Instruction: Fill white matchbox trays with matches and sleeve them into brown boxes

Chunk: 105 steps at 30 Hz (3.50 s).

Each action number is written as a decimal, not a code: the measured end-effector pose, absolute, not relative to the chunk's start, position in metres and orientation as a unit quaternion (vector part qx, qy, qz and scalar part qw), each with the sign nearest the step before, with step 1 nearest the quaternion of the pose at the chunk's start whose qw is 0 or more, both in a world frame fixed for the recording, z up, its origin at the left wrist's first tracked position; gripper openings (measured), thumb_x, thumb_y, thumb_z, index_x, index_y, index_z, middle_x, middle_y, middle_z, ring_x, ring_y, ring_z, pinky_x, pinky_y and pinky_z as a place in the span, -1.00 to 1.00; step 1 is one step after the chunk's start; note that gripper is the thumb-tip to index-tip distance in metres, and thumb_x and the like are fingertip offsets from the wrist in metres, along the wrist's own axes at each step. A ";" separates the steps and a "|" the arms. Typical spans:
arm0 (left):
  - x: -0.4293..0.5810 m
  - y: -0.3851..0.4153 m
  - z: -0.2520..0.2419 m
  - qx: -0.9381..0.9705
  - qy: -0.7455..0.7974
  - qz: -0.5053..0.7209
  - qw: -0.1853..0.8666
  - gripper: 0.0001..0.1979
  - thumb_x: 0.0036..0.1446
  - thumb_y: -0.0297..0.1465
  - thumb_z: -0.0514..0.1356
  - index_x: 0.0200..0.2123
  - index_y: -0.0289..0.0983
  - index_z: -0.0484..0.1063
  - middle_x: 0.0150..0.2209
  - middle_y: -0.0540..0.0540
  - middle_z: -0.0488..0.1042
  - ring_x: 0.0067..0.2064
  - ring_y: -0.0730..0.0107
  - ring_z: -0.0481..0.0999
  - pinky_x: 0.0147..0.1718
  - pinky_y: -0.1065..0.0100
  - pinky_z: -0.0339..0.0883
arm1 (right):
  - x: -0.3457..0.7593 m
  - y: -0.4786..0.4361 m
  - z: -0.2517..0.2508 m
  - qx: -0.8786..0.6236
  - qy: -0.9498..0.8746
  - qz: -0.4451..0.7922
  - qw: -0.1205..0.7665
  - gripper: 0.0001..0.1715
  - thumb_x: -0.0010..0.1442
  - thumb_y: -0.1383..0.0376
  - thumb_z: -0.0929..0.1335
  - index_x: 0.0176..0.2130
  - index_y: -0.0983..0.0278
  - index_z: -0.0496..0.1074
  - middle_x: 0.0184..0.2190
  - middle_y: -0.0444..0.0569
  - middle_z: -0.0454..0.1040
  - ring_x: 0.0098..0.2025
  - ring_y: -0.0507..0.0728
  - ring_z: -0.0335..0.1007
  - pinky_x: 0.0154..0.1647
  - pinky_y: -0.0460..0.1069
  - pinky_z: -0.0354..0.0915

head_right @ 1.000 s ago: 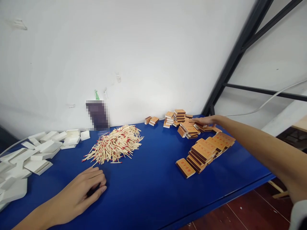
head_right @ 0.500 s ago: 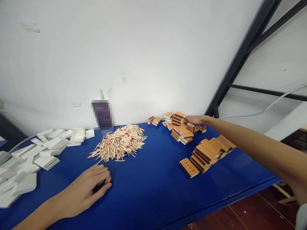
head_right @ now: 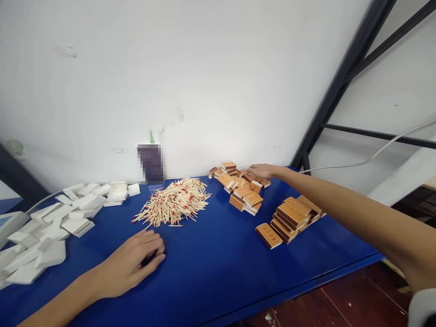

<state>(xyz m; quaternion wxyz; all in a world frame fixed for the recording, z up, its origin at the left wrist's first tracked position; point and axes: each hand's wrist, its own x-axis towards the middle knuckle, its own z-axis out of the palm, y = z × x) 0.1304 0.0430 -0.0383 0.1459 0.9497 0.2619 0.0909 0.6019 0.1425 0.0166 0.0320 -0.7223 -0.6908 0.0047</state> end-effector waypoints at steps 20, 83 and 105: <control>0.118 0.055 -0.029 0.951 0.261 0.155 0.061 -0.71 0.33 -0.33 -0.02 -0.44 -0.26 0.30 -0.46 -0.01 0.39 -0.40 0.38 0.33 -0.31 0.31 0.16 | 0.422 0.067 0.044 -0.542 -0.805 -0.056 0.234 -0.86 0.07 0.31 0.23 -0.28 0.24 0.26 -0.11 0.08 0.45 -0.10 0.26 0.32 -0.15 0.14 0.21; 0.126 0.049 -0.029 0.959 0.217 0.164 0.075 -0.79 0.25 -0.36 0.06 -0.33 -0.27 0.47 -0.45 -0.02 0.44 -0.39 0.40 0.37 -0.30 0.34 0.19 | 0.372 0.048 -0.036 -0.543 -0.813 -0.138 0.157 -0.74 0.27 0.13 0.28 -0.18 0.21 0.47 -0.16 0.04 0.49 -0.30 0.17 0.42 -0.41 0.01 0.12; 0.127 0.053 -0.037 0.926 0.302 0.217 0.061 -0.74 0.30 -0.31 0.02 -0.21 -0.27 0.48 -0.46 0.00 0.46 -0.41 0.39 0.41 -0.32 0.34 0.20 | 0.369 0.049 -0.033 -0.570 -0.782 -0.120 0.222 -0.73 0.26 0.23 0.28 -0.35 0.27 0.53 -0.35 -0.03 0.53 -0.34 0.11 0.41 -0.45 -0.02 0.04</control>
